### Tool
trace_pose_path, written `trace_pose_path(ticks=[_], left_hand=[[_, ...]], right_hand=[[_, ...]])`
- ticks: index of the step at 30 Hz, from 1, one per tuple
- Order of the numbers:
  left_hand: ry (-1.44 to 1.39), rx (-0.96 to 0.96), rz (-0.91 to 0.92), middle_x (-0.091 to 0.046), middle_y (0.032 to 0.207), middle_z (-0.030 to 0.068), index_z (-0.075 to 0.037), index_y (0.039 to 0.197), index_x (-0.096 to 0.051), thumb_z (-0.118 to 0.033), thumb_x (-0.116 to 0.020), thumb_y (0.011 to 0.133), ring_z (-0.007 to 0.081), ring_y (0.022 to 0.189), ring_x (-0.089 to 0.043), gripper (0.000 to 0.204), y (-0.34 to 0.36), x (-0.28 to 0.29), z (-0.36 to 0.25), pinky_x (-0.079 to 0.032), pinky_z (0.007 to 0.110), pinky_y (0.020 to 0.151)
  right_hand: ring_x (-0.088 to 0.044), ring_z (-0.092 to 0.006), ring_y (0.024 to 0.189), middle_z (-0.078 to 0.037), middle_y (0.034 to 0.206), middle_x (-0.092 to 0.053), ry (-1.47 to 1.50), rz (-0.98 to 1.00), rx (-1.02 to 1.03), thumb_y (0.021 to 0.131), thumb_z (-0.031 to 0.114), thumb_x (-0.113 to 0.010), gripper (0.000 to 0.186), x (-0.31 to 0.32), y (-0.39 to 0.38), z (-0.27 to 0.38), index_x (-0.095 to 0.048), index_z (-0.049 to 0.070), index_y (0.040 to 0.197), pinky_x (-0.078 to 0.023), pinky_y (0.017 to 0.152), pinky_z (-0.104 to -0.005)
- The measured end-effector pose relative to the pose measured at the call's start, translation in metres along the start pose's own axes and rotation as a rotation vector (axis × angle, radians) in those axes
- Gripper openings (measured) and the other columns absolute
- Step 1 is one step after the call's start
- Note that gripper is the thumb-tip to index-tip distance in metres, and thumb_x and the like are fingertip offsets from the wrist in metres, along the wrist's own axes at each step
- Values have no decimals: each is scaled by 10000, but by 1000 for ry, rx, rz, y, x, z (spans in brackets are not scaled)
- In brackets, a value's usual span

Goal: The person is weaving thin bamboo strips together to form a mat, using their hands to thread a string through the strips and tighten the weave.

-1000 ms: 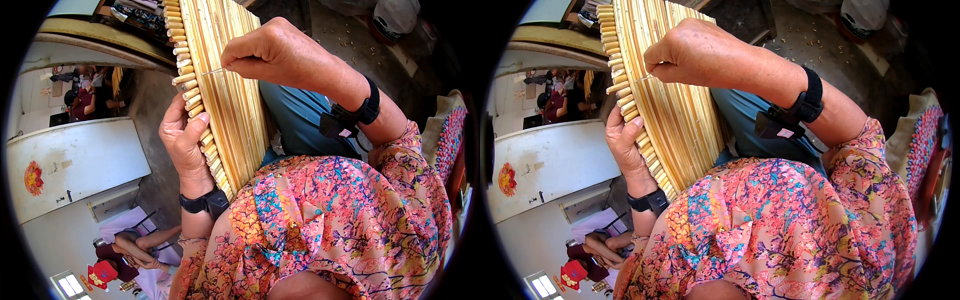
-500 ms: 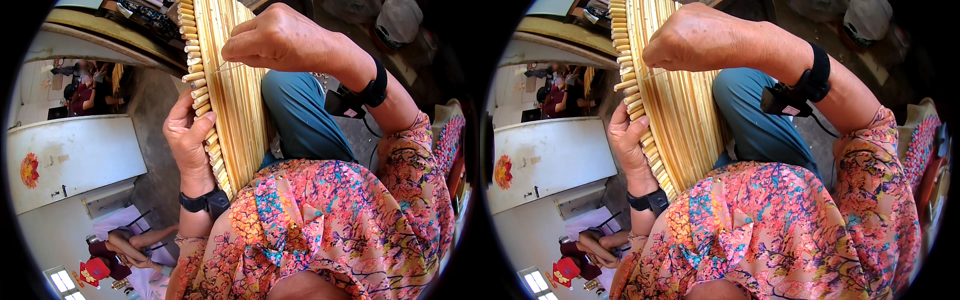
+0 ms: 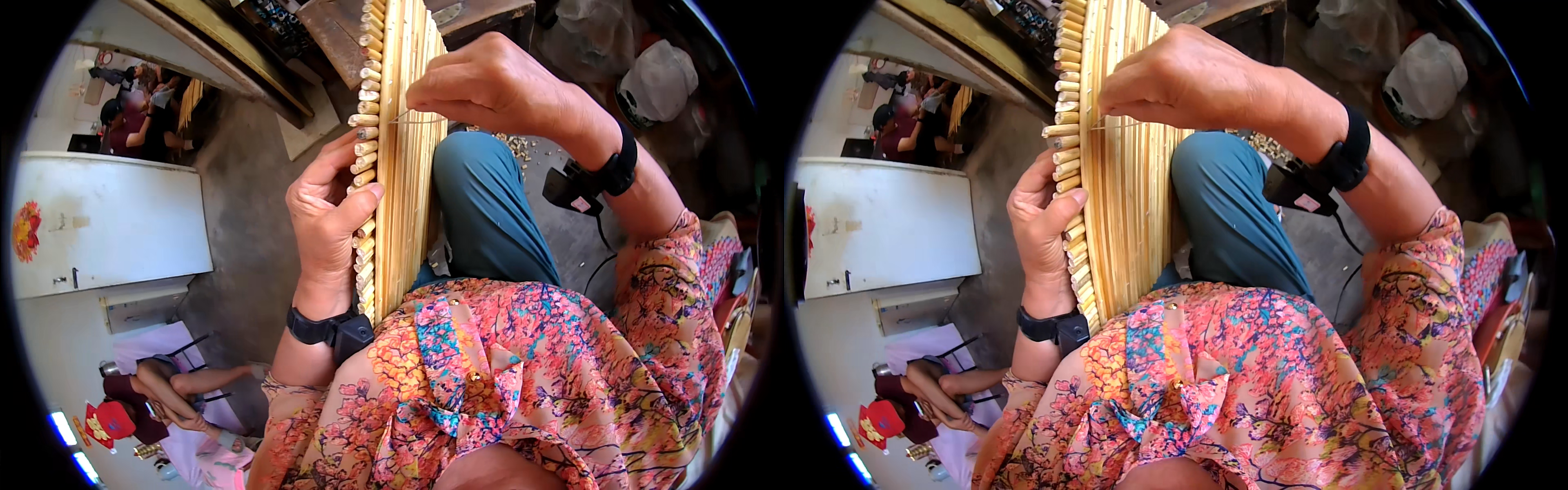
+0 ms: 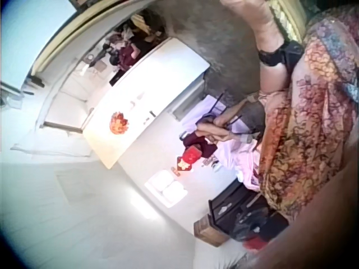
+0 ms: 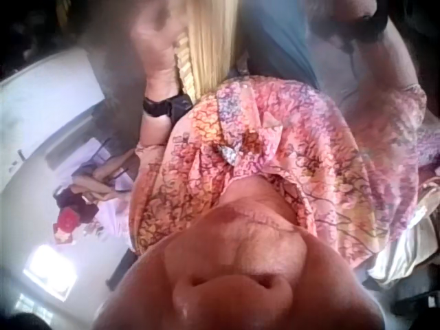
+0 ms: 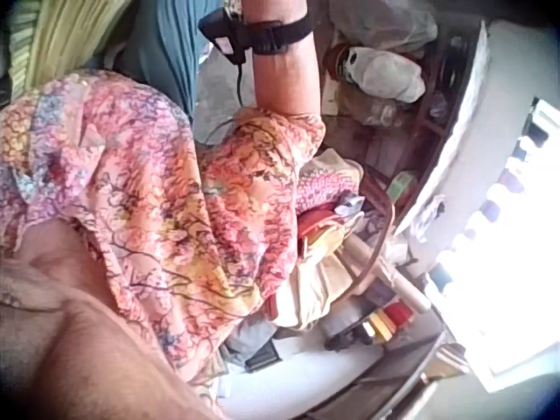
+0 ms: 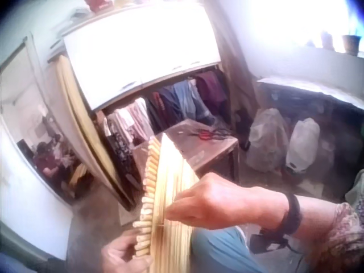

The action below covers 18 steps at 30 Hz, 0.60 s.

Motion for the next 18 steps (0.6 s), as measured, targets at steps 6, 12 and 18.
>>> trace_pose_path(ticks=[6, 12, 18], left_hand=[[0, -34, 70, -580, 1156, 125, 21, 1053, -629, -26, -675, 671, 141, 970, -556, 388, -1, -10, 0, -434, 256, 829], [343, -298, 338, -557, 1194, 124, 21, 1112, -584, -85, -729, 661, 193, 1090, -513, 486, -1, -33, -6, -417, 299, 895], [487, -265, 457, -482, 1273, 173, 47, 1176, -512, 82, -510, 629, 253, 1188, -467, 548, -11, -69, 11, -361, 304, 977]], right_hand=[[-598, -292, 630, -130, 719, -602, 126, 79, -239, 805, 89, -625, 87, 4, -17, -11, -620, 30, 869, -472, 553, -333], [-612, -274, 642, -116, 718, -610, 119, 273, -378, 810, 59, -609, 94, 3, -27, -14, -610, 21, 896, -474, 560, -313], [-513, -50, 569, -1, 657, -570, 322, 223, -785, 846, 66, -592, 78, 7, -93, -25, -629, 45, 912, -422, 518, -208]])
Point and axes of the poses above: each hand's wrist, its own y-axis towards the middle knuckle, its own x-axis out of the back of the hand, z = x × y, the point moved 9 cm from there along y, towards the middle knuckle
